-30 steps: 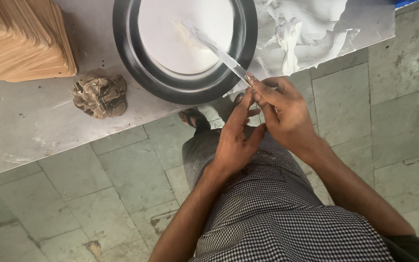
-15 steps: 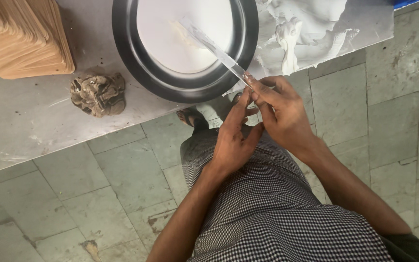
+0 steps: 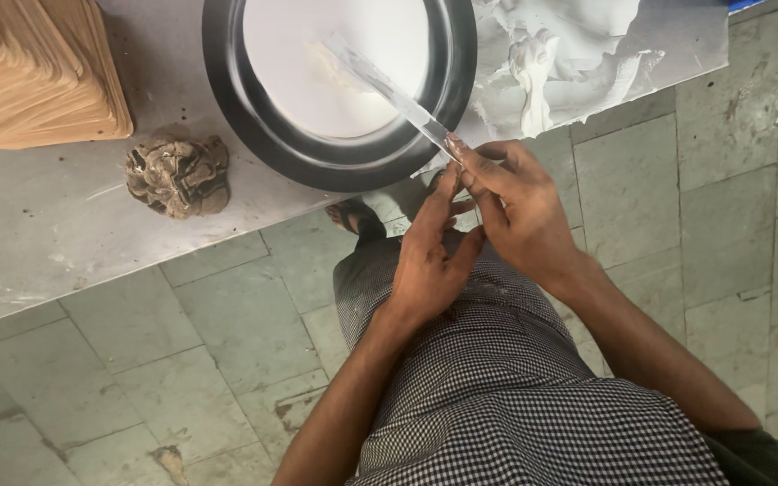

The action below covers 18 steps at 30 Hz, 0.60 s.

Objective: The person spreads white cream onto round dark cake bases using a spatula, places white paper circles on top, and stacks them. The person places a finished item into a blue crate and continues spreading cream on additional bases throughout the clip.

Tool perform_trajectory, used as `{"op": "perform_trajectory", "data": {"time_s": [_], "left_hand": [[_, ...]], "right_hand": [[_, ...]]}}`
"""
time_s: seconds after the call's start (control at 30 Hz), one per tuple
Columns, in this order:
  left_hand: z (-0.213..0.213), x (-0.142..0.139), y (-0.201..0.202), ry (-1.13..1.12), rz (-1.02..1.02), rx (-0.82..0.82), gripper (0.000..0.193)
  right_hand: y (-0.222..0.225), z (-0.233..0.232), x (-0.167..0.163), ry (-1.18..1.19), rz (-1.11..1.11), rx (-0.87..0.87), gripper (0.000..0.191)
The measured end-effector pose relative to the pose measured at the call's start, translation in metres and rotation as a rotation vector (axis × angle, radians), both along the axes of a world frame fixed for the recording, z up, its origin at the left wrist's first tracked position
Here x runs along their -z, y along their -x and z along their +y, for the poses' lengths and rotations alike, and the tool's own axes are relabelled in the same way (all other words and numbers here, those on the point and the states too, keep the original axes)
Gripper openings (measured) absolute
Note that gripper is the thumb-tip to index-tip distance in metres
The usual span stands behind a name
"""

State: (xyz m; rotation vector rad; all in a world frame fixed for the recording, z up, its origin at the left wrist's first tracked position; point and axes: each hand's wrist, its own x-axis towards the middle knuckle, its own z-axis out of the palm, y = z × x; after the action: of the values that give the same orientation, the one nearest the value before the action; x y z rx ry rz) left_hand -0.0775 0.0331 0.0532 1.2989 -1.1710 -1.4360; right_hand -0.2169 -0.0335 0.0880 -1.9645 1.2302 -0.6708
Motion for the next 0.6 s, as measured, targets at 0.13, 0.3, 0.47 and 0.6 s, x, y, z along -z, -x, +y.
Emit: {"op": "perform_trajectory", "data": {"time_s": [0.13,0.3,0.47,0.6], "left_hand": [[0.009,0.010,-0.001,0.036,0.082,-0.024,0.082],[0.031,0.028,-0.003,-0.061,0.198,-0.066,0.072],[0.026,0.044,-0.012,-0.510,0.171,-0.251,0.061],[-0.001,0.044,-0.029,-0.507,0.490,-0.717,0.029]], "right_hand": [[-0.008,-0.001,-0.003,-0.049,-0.021,-0.003,0.035],[-0.013,0.013,-0.005,-0.166,-0.087,-0.221,0.033],[0.044,0.017,0.024,-0.287,-0.675,-0.144,0.025],[0.119,0.006,0.077,-0.204,-0.325,0.434,0.039]]}}
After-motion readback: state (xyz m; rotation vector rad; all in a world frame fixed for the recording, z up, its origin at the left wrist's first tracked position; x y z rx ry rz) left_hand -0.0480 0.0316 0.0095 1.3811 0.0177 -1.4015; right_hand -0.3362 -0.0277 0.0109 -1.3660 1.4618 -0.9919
